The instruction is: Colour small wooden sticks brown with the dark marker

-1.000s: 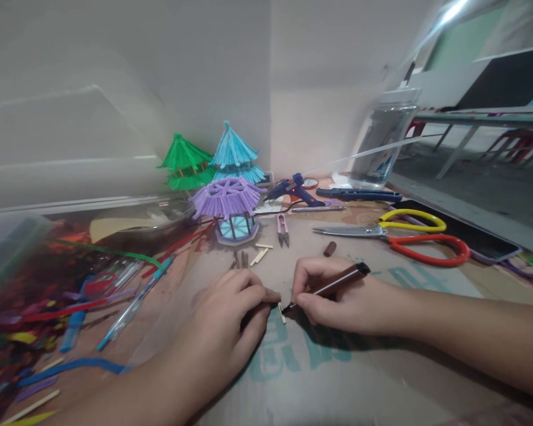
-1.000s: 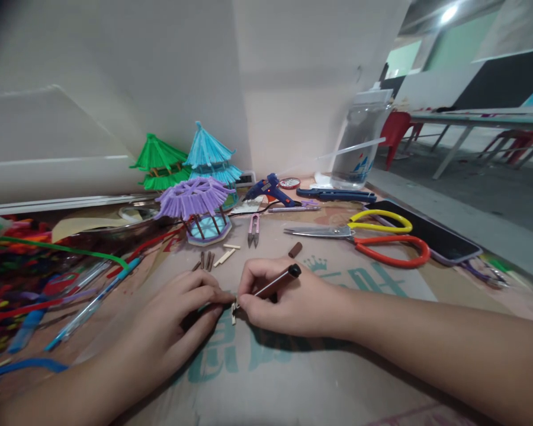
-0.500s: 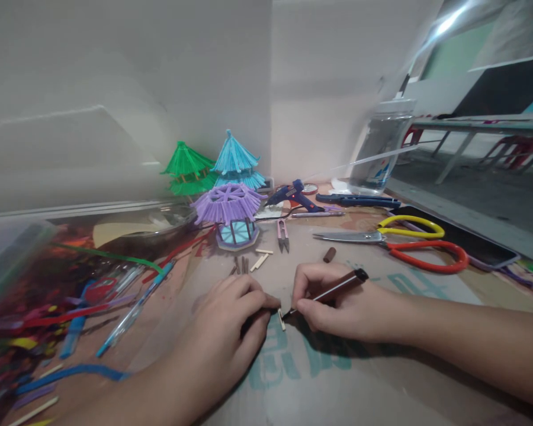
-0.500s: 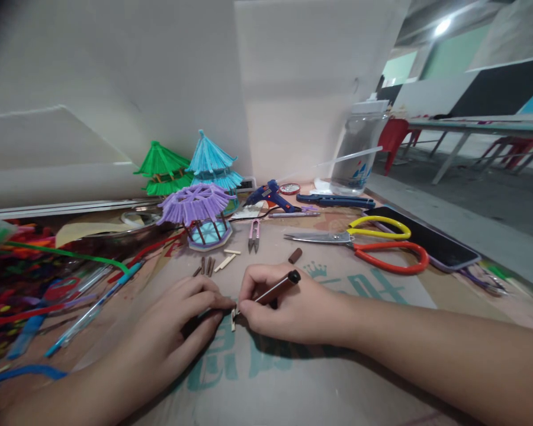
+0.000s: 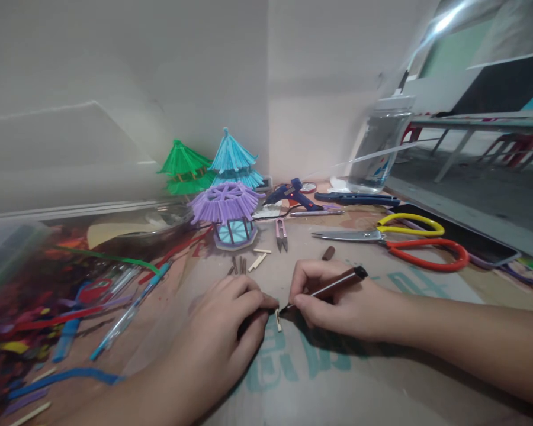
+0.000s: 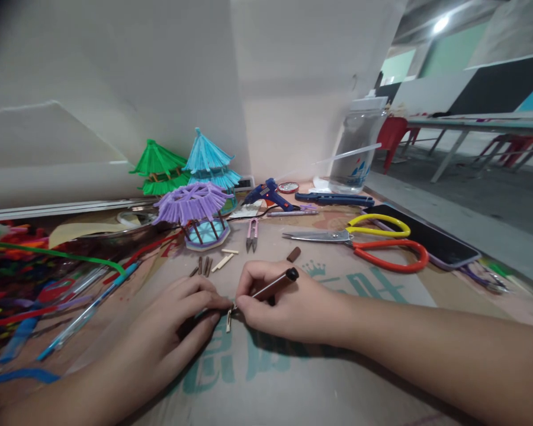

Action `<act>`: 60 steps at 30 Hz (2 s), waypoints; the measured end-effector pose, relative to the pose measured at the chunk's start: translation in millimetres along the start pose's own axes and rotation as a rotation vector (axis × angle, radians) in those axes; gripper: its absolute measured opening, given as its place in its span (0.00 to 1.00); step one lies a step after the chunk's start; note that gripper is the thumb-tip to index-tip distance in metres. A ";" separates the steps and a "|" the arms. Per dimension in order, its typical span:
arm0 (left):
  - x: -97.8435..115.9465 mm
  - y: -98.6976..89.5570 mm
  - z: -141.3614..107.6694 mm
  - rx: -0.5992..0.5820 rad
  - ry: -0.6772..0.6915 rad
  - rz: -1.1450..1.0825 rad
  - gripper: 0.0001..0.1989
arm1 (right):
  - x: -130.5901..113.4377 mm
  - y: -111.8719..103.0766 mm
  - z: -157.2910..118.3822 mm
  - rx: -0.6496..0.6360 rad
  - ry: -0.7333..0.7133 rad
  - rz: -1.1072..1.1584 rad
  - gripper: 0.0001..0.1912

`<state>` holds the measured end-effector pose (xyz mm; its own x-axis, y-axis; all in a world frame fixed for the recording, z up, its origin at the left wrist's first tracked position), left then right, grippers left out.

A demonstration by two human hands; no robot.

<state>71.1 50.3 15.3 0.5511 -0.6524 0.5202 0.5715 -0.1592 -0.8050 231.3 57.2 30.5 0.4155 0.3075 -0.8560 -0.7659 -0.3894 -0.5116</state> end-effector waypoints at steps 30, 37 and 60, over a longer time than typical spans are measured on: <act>4.1 -6.8 1.4 0.027 0.011 0.113 0.10 | -1.7 -6.2 -0.9 0.044 -0.076 -0.071 0.04; 5.4 -7.0 1.8 0.021 0.027 0.110 0.09 | -6.1 -4.3 -1.9 0.046 -0.151 -0.092 0.05; 5.1 -3.4 1.7 -0.039 0.063 0.108 0.14 | -4.6 -4.3 -1.6 0.019 -0.117 -0.126 0.04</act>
<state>73.0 48.8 21.2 0.5684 -0.7122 0.4119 0.4861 -0.1132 -0.8665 233.5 56.1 36.5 0.4494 0.4526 -0.7702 -0.7207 -0.3256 -0.6120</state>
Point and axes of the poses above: each hand's wrist, its own z-axis towards the middle knuckle, its own y-axis out of the palm, x = y × z, the point moved 6 cm from there along z, towards the middle knuckle, and after that the axes turned 3 degrees about -z, right-handed, at the moved point
